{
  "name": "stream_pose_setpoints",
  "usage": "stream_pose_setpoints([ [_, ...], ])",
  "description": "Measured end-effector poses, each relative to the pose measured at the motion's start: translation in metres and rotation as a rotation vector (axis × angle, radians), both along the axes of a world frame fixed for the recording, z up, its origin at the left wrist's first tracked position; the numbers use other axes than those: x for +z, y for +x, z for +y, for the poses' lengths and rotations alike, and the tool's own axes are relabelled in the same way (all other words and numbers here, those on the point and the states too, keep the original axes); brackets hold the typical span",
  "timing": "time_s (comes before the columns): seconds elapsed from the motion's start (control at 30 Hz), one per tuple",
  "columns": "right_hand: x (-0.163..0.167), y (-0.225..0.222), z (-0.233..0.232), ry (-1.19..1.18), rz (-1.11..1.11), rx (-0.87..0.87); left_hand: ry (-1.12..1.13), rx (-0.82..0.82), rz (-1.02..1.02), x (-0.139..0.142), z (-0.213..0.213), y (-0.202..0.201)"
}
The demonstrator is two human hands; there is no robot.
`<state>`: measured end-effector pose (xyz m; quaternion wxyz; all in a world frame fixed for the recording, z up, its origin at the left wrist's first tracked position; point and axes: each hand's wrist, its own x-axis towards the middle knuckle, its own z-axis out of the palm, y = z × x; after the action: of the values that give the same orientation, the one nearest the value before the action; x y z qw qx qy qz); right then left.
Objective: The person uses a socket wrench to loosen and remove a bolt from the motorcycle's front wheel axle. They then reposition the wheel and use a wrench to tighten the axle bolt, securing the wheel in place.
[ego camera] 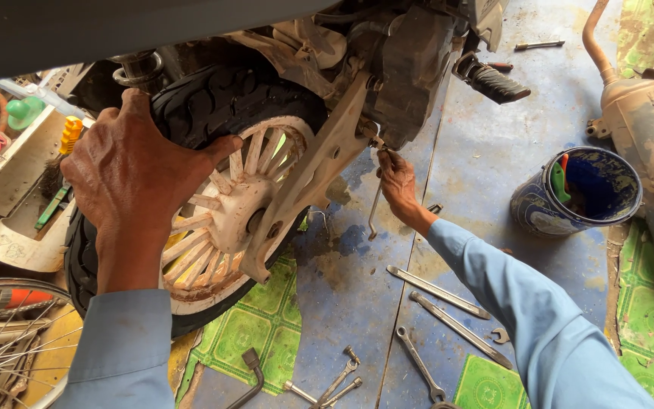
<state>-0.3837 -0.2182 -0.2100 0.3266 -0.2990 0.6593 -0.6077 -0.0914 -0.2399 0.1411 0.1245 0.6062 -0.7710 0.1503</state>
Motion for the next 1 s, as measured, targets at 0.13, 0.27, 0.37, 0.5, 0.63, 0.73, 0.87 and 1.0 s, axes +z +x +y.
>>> stream_pose_setpoints([
  [0.13,-0.001,-0.004,0.0,0.007,0.08,0.043,-0.037,-0.017,-0.023,0.0,0.001,0.002],
  [0.27,-0.002,-0.004,-0.002,-0.001,0.21,0.05,-0.007,-0.048,0.044,-0.001,0.002,0.002],
  [0.37,-0.004,-0.004,-0.004,-0.012,0.28,0.059,-0.013,-0.018,-0.022,-0.001,0.002,0.003],
  [0.5,-0.007,-0.006,-0.004,-0.104,0.363,0.098,-0.056,-0.045,-0.041,-0.001,0.0,0.004],
  [0.63,-0.009,-0.01,-0.004,-0.096,0.432,0.108,-0.036,-0.046,-0.014,-0.003,0.001,0.003],
  [0.73,-0.01,-0.013,-0.003,-0.046,0.468,0.13,-0.072,-0.075,-0.003,-0.002,0.001,0.003],
  [0.87,-0.01,-0.009,-0.005,-0.124,0.423,0.143,0.005,-0.019,0.022,-0.001,0.001,0.004],
  [1.0,-0.003,-0.006,-0.016,0.034,-0.357,0.143,-0.05,-0.08,0.015,-0.001,0.001,0.005],
])
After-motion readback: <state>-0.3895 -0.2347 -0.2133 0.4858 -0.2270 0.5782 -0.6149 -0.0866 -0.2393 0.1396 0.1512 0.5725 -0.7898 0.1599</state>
